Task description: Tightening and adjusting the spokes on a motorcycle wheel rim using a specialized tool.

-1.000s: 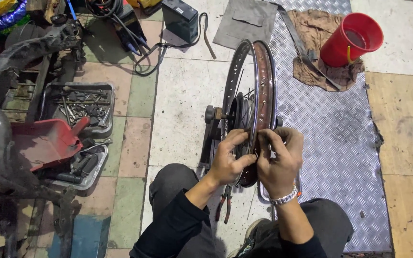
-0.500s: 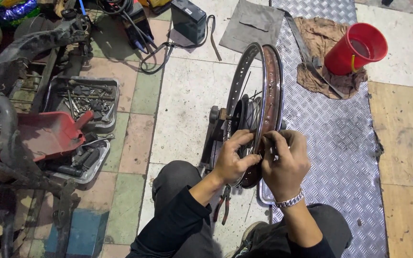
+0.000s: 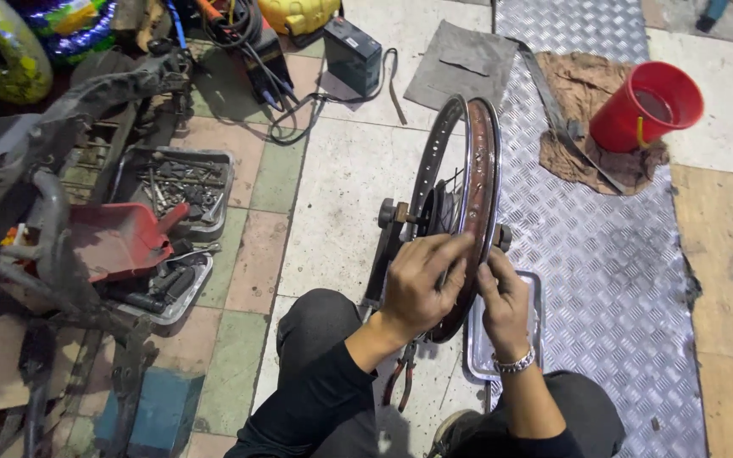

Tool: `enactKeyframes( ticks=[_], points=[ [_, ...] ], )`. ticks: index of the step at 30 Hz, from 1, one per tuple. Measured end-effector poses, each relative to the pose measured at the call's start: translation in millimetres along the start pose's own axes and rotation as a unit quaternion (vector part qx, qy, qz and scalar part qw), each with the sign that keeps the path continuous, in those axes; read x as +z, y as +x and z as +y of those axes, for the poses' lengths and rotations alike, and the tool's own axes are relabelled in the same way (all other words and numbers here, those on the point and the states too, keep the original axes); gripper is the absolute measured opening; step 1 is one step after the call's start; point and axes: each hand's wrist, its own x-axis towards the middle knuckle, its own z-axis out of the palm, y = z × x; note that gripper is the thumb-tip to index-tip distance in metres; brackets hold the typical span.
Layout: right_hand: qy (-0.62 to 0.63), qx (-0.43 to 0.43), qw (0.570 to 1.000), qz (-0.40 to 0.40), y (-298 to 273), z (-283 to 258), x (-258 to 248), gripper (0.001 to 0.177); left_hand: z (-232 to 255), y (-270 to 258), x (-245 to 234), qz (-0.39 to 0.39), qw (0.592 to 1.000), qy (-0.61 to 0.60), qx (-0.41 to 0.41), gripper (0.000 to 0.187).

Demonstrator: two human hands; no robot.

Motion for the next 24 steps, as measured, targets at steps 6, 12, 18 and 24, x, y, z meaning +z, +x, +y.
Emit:
enactKeyframes(
  ticks=[6, 12, 18, 24],
  points=[
    [0.020, -0.027, 0.999, -0.016, -4.2, 24.1, -5.2, 0.040, 7.7, 10.6, -5.9, 0.010, 0.988, 0.134, 0.077, 0.008],
    [0.052, -0.019, 0.998, -0.039, -4.0, 23.3, -4.3, 0.044, 14.3, 14.9, -6.1, 0.000, 0.977, 0.194, 0.090, 0.008],
    [0.062, -0.026, 0.997, -0.046, -3.9, 13.8, -3.1, 0.044, 11.3, 10.8, -3.5, -0.014, 0.968, 0.216, 0.130, 0.011],
    [0.071, -0.023, 0.996, -0.047, -5.5, 14.8, -2.4, 0.044, 12.2, 12.0, -4.6, -0.040, 0.963, 0.228, 0.141, 0.011]
  ],
)
